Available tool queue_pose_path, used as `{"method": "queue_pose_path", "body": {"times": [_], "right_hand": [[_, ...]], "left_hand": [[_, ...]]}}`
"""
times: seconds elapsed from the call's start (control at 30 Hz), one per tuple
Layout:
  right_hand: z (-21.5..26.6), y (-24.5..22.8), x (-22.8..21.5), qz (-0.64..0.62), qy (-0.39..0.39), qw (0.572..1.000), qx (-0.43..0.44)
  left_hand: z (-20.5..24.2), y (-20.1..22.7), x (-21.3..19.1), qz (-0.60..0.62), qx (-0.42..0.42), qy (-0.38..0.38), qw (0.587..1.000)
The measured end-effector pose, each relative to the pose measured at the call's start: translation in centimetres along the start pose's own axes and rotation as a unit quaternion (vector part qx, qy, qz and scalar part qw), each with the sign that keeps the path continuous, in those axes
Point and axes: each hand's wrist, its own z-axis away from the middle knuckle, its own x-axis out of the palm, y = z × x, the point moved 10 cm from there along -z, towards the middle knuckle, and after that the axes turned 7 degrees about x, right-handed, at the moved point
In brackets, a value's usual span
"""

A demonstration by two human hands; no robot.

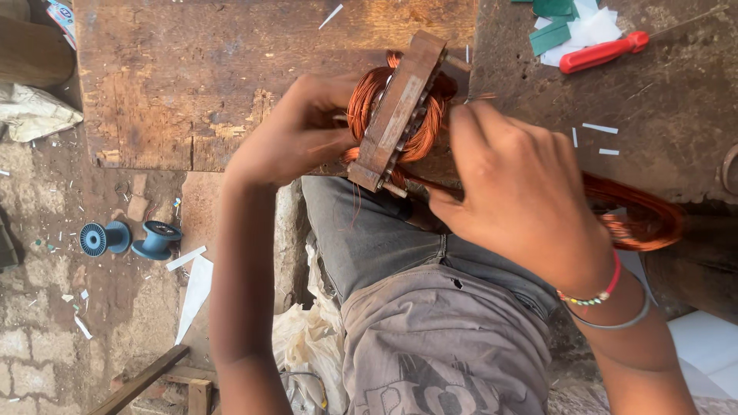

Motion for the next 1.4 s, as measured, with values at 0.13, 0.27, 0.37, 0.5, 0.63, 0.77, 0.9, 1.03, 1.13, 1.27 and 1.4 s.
{"method": "queue_pose_path", "body": {"times": [0.13,0.27,0.37,0.5,0.63,0.77,0.9,1.03,1.13,1.27,1.4], "right_hand": [[-0.1,0.7,1.3,-0.011,-0.018,1.000,0.006],[0.5,3.5,0.4,-0.202,-0.052,0.977,0.031],[0.6,4.0,0.4,-0.224,-0.042,0.973,0.035],[-0.1,3.4,0.9,-0.134,-0.035,0.990,0.008],[-1.3,2.7,1.6,-0.115,-0.048,0.992,-0.030],[-1.2,2.5,1.4,-0.100,-0.019,0.993,-0.054],[-0.8,2.7,0.7,-0.123,0.046,0.990,-0.048],[-0.4,2.8,1.4,-0.126,0.064,0.990,-0.025],[-0.1,2.3,0.8,-0.169,0.108,0.979,-0.043],[0.0,3.1,1.2,-0.229,0.142,0.963,-0.016],[-0.2,3.0,2.2,-0.195,0.136,0.971,-0.001]], "left_hand": [[-1.4,-0.7,0.7,0.051,0.024,0.026,0.998],[0.0,-1.9,-1.1,0.161,0.015,0.153,0.975],[1.0,-2.6,-1.1,0.242,-0.020,0.201,0.949],[0.2,-0.9,-0.9,0.105,0.025,0.150,0.983],[-0.5,-0.3,-0.8,-0.008,0.077,0.109,0.991],[0.0,-1.1,-2.0,-0.112,0.015,0.115,0.987],[0.5,0.6,-3.0,-0.302,0.011,0.110,0.947],[-0.1,2.2,-1.4,-0.389,0.107,0.069,0.912],[-0.2,3.4,-1.0,-0.400,0.164,0.079,0.898],[0.0,4.3,-0.7,-0.416,0.163,0.069,0.892],[-0.8,3.7,-0.3,-0.413,0.185,0.029,0.891]]}}
